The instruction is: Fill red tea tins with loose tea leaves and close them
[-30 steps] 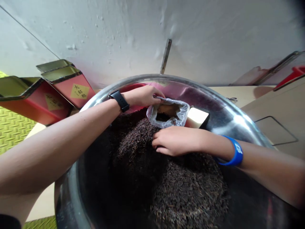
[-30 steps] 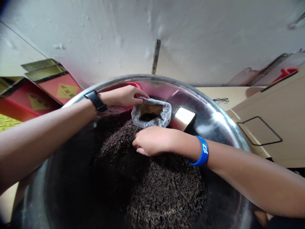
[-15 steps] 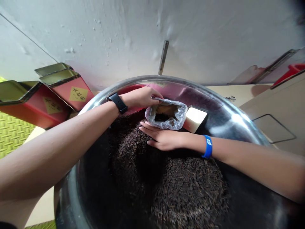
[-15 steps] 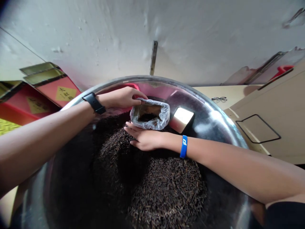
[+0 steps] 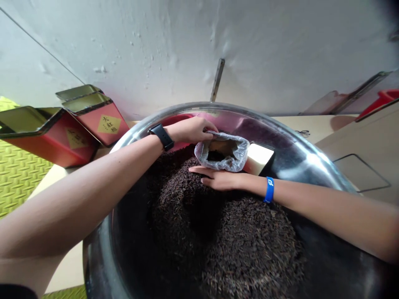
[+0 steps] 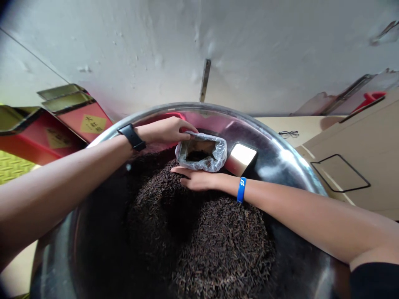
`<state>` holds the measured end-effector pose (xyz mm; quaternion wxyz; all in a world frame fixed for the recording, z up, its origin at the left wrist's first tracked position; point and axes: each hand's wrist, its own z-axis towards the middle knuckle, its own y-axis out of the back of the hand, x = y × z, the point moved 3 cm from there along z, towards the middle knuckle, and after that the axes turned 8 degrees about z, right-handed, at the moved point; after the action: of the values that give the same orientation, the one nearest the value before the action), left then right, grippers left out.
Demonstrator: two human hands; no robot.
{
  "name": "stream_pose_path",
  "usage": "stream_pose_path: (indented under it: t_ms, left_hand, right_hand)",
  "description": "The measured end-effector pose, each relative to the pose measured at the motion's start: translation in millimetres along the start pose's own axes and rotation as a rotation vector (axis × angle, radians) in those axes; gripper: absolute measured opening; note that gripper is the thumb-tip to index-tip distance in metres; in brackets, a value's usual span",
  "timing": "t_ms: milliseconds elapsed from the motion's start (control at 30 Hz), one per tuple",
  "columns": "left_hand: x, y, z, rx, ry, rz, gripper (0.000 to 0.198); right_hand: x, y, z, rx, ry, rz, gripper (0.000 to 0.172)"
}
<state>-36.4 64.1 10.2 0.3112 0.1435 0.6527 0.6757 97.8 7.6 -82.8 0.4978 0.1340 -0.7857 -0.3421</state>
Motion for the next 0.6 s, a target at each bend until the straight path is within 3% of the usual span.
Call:
stream_pose_path:
  t_ms: [600]
  left_hand:
    - [-5.2, 4.3, -1.7, 0.004, -0.009, 0.004, 0.038]
  right_hand:
    - [-1.6, 0.1, 4.5, 0.038, 0.022, 0.137, 0.051]
